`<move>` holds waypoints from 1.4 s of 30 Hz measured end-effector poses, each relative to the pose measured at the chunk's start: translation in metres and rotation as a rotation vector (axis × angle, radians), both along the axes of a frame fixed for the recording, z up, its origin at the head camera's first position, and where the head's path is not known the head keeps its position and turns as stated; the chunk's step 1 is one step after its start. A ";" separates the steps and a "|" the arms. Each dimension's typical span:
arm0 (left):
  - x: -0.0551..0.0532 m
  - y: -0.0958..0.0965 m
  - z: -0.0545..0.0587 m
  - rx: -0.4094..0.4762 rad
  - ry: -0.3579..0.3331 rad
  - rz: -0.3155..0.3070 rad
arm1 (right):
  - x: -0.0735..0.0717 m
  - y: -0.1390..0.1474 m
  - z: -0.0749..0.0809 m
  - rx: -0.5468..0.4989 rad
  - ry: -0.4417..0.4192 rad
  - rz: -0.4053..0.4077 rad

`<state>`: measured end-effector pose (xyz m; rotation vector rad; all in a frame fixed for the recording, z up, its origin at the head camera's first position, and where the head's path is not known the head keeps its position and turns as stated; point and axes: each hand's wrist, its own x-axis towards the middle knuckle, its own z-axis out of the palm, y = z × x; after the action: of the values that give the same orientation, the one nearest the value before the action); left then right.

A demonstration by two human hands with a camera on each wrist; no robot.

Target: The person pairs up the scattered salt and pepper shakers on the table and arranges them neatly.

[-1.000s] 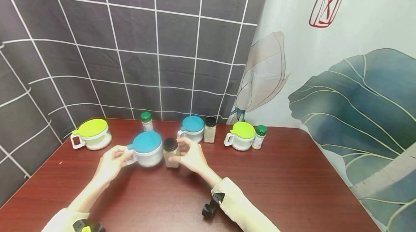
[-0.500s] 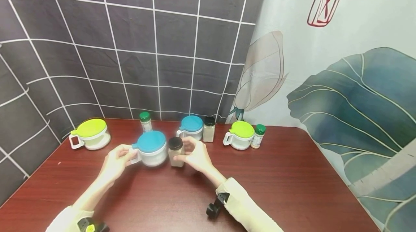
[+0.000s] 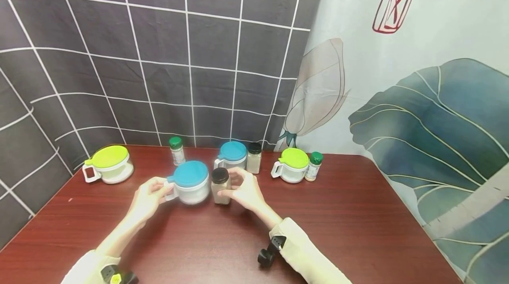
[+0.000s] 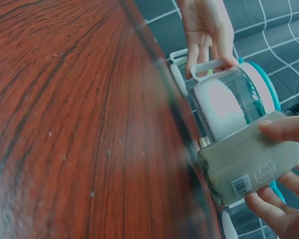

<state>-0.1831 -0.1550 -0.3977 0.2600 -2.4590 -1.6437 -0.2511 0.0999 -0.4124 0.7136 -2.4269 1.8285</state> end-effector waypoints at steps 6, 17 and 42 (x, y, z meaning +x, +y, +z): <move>-0.002 0.005 0.001 -0.003 0.008 -0.007 | -0.001 0.007 0.001 -0.010 -0.023 -0.004; -0.006 0.015 0.003 -0.009 0.011 -0.030 | -0.002 0.019 0.000 0.006 -0.006 -0.040; -0.009 0.039 -0.002 -0.008 0.037 -0.061 | 0.002 0.048 -0.001 0.009 -0.013 -0.069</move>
<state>-0.1925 -0.1157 -0.4002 0.1531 -2.4693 -1.6466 -0.2495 0.1475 -0.4133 0.6115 -2.4368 1.8039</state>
